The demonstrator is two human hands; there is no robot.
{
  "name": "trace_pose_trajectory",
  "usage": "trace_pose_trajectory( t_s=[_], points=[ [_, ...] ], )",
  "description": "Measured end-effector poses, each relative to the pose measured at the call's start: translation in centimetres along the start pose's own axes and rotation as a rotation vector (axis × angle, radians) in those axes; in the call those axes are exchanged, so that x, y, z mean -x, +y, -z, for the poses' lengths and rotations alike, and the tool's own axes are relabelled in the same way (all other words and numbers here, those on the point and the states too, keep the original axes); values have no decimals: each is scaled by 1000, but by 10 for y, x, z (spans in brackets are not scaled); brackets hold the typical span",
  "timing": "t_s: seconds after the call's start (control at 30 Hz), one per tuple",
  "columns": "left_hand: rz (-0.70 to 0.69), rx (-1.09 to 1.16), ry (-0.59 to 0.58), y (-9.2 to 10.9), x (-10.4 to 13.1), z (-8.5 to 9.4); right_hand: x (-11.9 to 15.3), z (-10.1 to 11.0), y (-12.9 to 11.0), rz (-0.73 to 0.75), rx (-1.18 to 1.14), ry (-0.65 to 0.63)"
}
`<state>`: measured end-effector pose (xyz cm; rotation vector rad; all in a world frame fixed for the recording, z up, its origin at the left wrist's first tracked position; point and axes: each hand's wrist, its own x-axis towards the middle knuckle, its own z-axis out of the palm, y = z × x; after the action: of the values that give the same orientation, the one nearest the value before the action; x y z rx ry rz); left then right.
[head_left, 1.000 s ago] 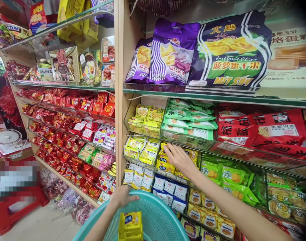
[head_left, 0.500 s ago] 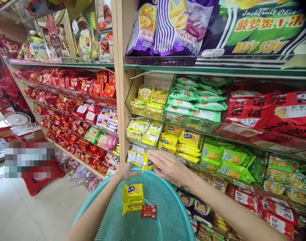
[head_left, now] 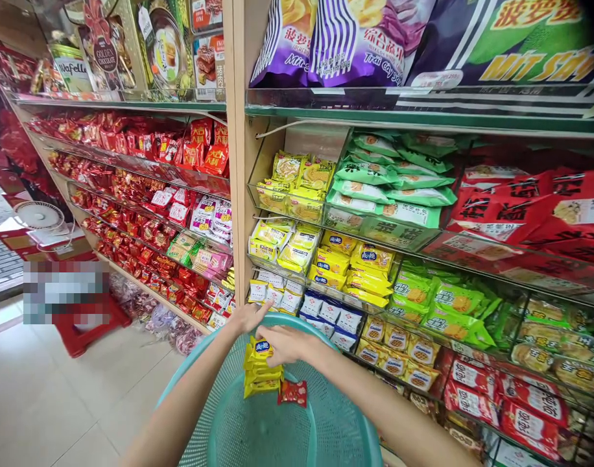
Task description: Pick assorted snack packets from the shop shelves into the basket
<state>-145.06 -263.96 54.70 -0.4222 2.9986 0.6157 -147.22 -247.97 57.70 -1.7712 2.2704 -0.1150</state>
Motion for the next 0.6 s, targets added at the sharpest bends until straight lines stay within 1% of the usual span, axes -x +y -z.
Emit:
trace_pose_trajectory(
  t_s=[0.1, 0.17, 0.27, 0.47, 0.53, 0.6],
  points=[
    [32, 31, -2, 0, -1, 0, -7, -5, -1, -22, -14, -27],
    [37, 42, -3, 0, -1, 0, -9, -9, -1, -25, -34, -11],
    [24, 42, -9, -1, -1, 0, -8, -14, 0, -10, -76, 53],
    [-2, 32, 1, -1, 0, 0, 4, -14, 1, 8, -215, 271],
    [2, 26, 1, 1, -1, 0, 6, -14, 3, -2, -246, 301],
    [13, 24, 0, 5, -1, 1, 8, -15, 5, -12, -266, 304]
  ],
)
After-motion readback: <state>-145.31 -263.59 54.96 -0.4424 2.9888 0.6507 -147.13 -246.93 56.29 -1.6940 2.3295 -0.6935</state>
